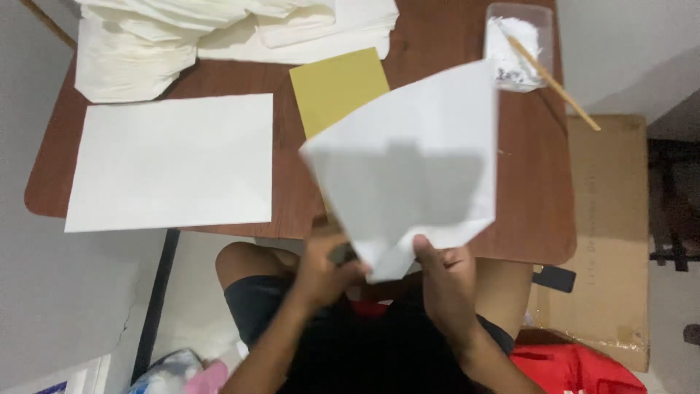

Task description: Applying glue to paper edges with a brush and folding them to construct a paper bag.

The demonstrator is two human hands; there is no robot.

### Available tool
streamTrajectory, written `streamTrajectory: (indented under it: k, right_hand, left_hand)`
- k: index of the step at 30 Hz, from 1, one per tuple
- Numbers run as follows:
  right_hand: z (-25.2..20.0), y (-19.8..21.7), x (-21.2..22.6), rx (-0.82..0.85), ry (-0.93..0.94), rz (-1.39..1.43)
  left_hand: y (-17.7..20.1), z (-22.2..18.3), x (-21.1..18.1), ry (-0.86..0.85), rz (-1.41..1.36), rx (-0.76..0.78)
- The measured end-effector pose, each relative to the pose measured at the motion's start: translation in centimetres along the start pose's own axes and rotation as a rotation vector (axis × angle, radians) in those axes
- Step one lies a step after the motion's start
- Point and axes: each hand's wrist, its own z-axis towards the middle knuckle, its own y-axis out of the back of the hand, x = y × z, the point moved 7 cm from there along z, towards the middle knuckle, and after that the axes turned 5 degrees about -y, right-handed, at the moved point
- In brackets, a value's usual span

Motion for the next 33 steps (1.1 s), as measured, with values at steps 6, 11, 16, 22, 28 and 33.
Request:
streamTrajectory:
  k: [6, 11, 16, 22, 28, 33]
  right_hand:
    - [0.3, -2.8, -0.6, -0.088, -0.170, -0.147]
    - [0.4, -3.7, 0.1, -0.069, -0.243, -0.339]
    - [1.7, -2.1, -0.5, -0.125, -0.228, -0.452]
    - [3.5, -0.4, -0.1, -0.163, -0.454, -0.375]
    - [9.2, 4.3, 1.1, -0.052, 0.288, -0.525]
    - [10.8, 5.9, -0.5, -0.059, 0.194, -0.365]
  left_hand:
    - [1.1, -2.9, -3.1, -0.150, 0.073, -0.315]
    - [2.2, -2.7, -2.3, 0.107, 0.103, -0.401]
    - [3.2, -3.1, -1.2, 0.161, 0.104, -0.410]
    - [6.1, 0.5, -0.2, 0.154, -0.003, -0.358]
    - [15.2, 12.3, -4.7, 0.215, 0.016, -0.458]
    - [21.4, 23.8, -3.9, 0.122, -0.187, -0.654]
